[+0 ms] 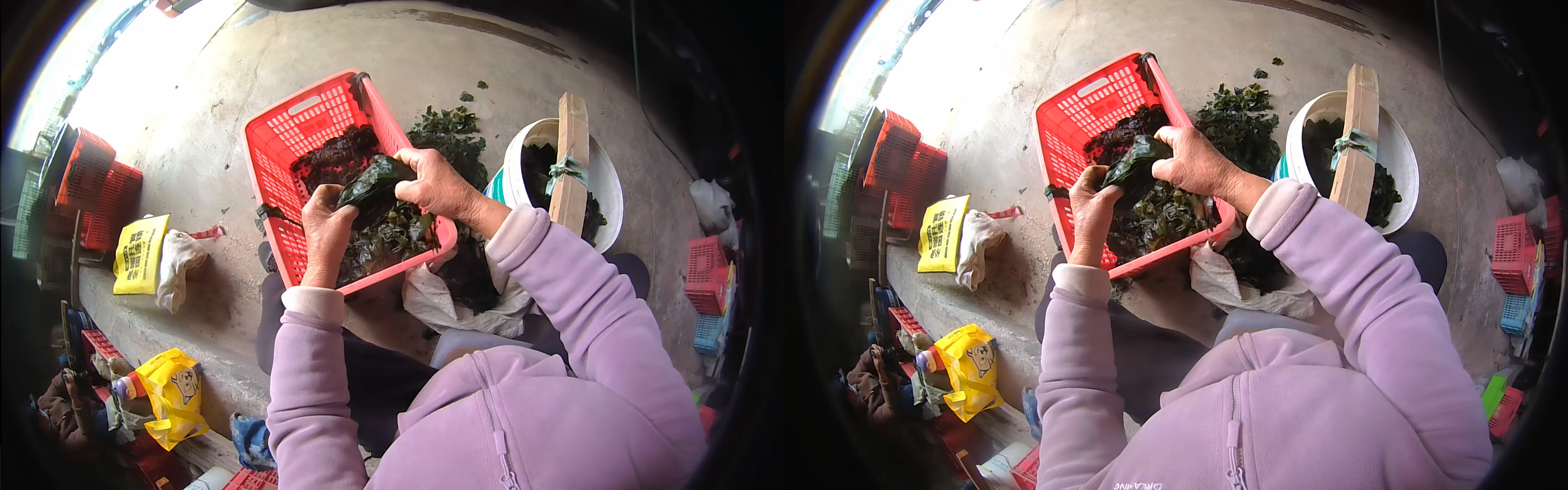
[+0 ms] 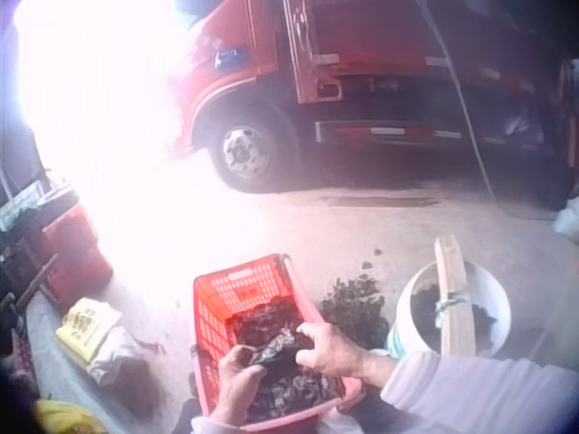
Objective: The person sits on the floor and sorts dark green seaweed by hand, picking pieces from a red basket and placing them into a white bucket. The person repeatedly handles individual seaweed pieces, separating and transferring them between containers.
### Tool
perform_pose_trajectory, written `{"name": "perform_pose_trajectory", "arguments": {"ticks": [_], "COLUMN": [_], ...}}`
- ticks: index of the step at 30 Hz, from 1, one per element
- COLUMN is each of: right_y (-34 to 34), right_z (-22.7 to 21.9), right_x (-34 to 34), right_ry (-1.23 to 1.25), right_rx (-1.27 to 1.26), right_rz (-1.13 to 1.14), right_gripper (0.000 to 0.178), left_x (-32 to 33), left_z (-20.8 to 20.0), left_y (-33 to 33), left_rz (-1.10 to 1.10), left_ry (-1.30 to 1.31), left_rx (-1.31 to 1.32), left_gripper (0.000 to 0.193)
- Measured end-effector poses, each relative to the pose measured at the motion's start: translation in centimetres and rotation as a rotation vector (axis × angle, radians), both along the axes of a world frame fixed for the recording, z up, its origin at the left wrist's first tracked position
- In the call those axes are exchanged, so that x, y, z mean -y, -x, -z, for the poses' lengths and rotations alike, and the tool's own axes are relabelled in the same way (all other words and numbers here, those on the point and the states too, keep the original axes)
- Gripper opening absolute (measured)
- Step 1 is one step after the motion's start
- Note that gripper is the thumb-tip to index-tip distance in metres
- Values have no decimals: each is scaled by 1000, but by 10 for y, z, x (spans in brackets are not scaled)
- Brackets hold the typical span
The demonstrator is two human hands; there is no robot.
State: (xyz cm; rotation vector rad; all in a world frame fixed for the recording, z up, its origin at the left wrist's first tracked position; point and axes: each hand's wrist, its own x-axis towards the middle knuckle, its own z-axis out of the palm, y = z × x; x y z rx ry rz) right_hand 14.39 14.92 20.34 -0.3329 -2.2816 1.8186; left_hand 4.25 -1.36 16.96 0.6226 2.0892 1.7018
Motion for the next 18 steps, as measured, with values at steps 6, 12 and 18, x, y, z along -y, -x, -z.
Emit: {"name": "perform_pose_trajectory", "arguments": {"ticks": [6,12,18], "right_y": [4,23,48], "right_z": [-10,-62,-128], "right_x": [6,-12,8], "right_ry": [-475,-359,330], "right_rx": [216,431,110], "right_rz": [-101,-183,6], "right_gripper": [39,17,14], "left_x": [13,22,23], "left_z": [18,26,31], "left_y": [25,37,33], "left_rz": [-400,-190,61], "left_ry": [0,637,723], "left_rx": [-490,-496,-333], "left_gripper": [21,26,79]}}
